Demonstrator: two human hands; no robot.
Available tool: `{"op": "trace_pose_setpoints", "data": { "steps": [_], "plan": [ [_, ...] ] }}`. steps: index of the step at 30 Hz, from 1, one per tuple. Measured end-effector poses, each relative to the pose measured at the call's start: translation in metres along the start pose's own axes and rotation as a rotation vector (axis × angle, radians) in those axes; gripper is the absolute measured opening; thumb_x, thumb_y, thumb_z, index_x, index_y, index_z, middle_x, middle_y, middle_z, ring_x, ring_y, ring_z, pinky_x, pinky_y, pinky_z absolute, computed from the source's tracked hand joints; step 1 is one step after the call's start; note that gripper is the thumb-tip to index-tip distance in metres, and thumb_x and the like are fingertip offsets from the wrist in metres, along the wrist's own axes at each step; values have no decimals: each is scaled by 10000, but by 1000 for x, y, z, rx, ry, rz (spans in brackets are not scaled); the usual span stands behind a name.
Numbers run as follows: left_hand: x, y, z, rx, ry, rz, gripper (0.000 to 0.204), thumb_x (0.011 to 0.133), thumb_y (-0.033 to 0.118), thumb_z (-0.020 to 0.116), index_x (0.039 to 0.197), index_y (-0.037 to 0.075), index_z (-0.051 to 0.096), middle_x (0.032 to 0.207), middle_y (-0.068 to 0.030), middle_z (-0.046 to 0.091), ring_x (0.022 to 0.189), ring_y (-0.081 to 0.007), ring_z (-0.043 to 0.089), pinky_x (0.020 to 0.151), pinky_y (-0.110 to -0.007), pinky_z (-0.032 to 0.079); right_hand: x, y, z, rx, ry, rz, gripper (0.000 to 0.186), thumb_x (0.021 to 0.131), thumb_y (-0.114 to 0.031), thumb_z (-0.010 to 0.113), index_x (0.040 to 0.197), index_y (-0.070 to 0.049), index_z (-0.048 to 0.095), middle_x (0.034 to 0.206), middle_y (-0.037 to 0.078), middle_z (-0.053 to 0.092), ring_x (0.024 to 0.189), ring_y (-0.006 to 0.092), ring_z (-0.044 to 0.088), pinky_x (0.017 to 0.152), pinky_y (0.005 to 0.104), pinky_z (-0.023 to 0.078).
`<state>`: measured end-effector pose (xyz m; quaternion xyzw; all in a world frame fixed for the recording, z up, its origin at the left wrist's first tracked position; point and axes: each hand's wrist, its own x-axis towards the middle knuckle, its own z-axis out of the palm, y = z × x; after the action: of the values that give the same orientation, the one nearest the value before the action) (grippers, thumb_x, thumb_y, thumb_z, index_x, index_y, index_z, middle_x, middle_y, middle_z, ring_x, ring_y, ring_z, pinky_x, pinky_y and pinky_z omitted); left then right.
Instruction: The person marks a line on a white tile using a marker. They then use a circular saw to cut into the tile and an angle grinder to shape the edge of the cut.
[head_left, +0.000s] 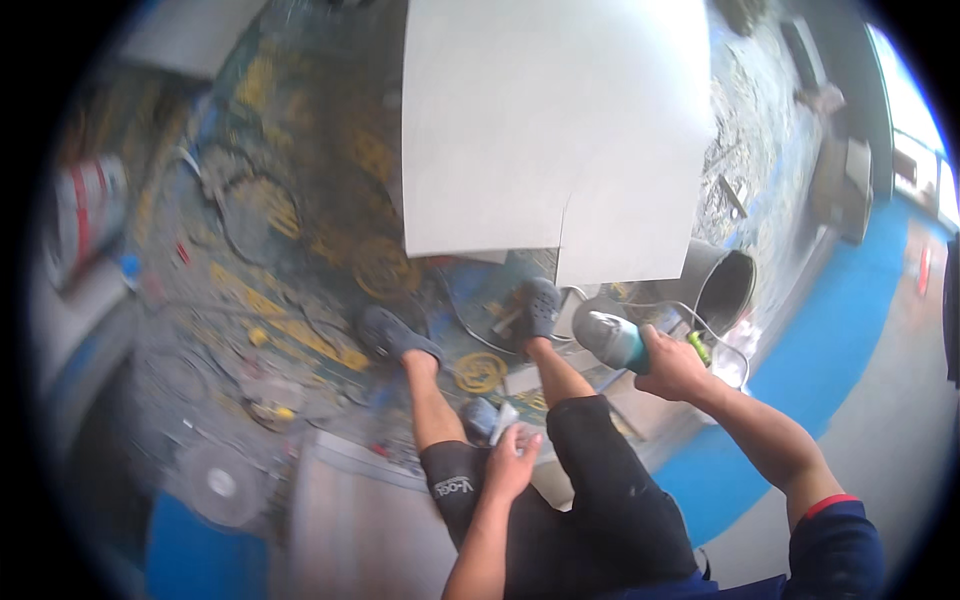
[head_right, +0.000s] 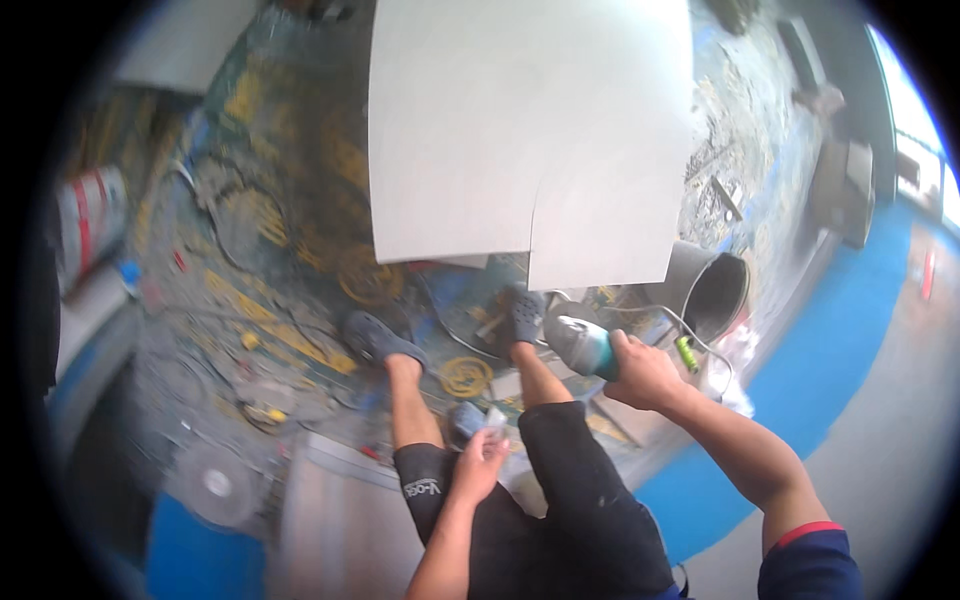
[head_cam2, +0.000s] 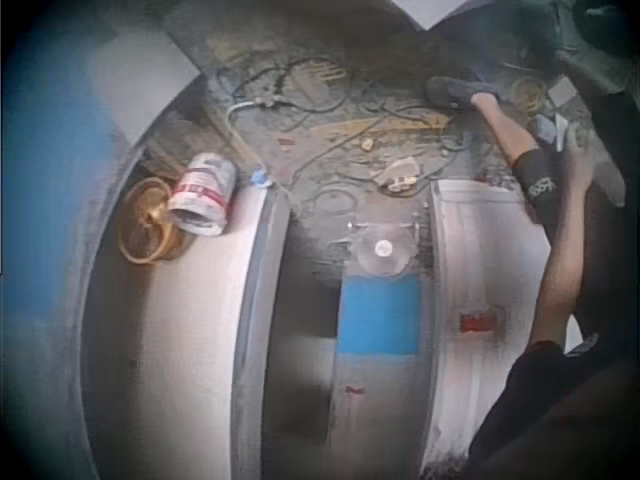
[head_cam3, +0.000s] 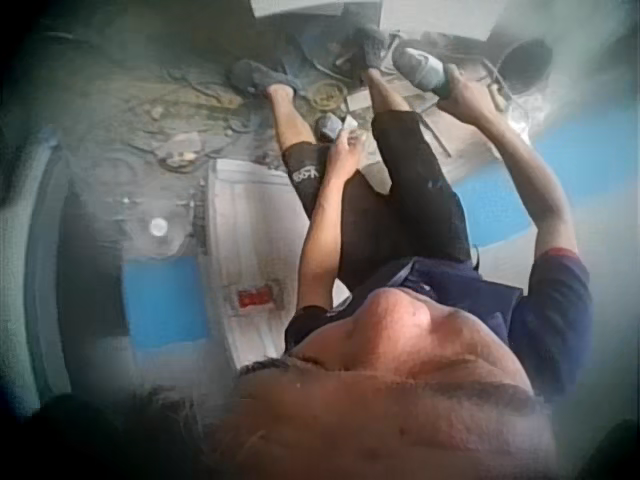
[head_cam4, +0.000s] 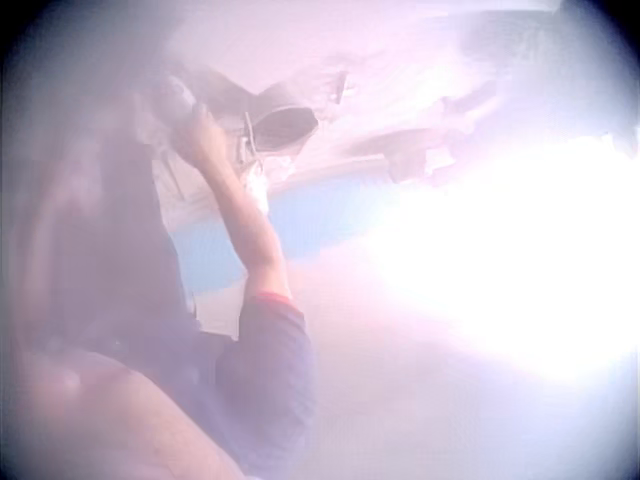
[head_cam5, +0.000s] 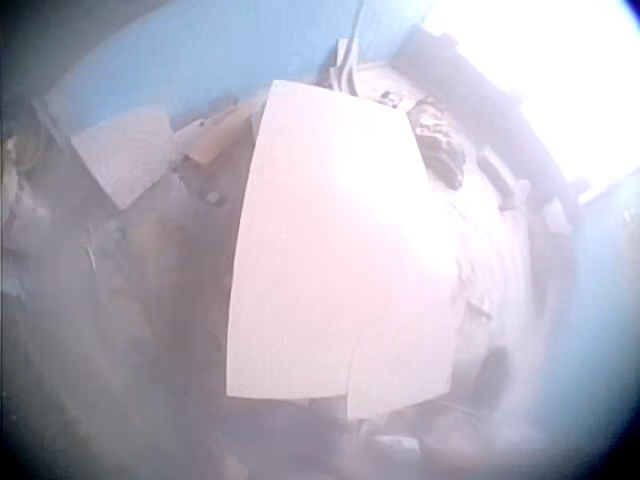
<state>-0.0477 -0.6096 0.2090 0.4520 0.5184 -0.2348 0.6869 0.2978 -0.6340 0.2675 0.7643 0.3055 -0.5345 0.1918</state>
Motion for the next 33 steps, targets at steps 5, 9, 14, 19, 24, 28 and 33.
{"op": "trace_pose_setpoints", "data": {
  "steps": [5,9,14,19,24,28,33],
  "plan": [
    [-10,95,-63,38,-168,110,540,992,320,666,1373,-37,528,1300,-200,634,1173,-243,632,1012,-365,499,-62,8,-12,715,84,112,648,702,-250,764,1242,12,522,1033,212,674,995,339,676,877,440,525],
    [-6,124,-95,150,-414,67,642,977,424,667,1399,-35,517,1336,-219,617,1196,-280,635,1006,-388,497,-79,-25,33,1804,-114,148,558,763,-162,714,1275,-14,550,1025,135,670,976,246,676,882,395,543],
    [-30,158,-139,47,-739,-12,797,1006,456,629,1531,-39,291,1419,-182,513,1219,-256,589,1019,-375,484,-48,-117,83,2792,-320,-92,457,818,-156,688,1235,-18,561,1051,152,676,929,283,697,872,462,591],
    [-36,183,-149,195,-602,-63,913,942,293,752,1549,-44,159,1446,-192,432,1250,-261,556,1021,-395,479,21,-194,144,3125,-487,-396,421,874,-274,727,1189,-24,603,1043,142,689,903,284,706,851,455,611],
    [-4,156,-153,978,-349,485,980,754,104,778,1518,-61,186,1361,-269,472,1259,-411,545,1048,-457,449,48,-222,161,2971,78,-541,512,803,-154,745,1256,14,577,1133,142,677,1024,277,696,956,474,568],
    [27,160,-158,1247,-401,624,938,752,88,769,1493,-74,216,1333,-296,482,1213,-475,546,1027,-491,458,60,-224,172,3158,341,-481,463,796,-155,764,1201,22,626,1064,149,701,975,271,707,923,432,579],
    [62,154,-136,1835,-415,603,619,786,253,821,1240,-50,531,982,-234,641,922,-403,654,797,-473,519,134,-249,228,3262,242,-517,441,781,-149,767,1168,28,650,1027,141,707,938,266,705,914,415,574]
  ]
}}
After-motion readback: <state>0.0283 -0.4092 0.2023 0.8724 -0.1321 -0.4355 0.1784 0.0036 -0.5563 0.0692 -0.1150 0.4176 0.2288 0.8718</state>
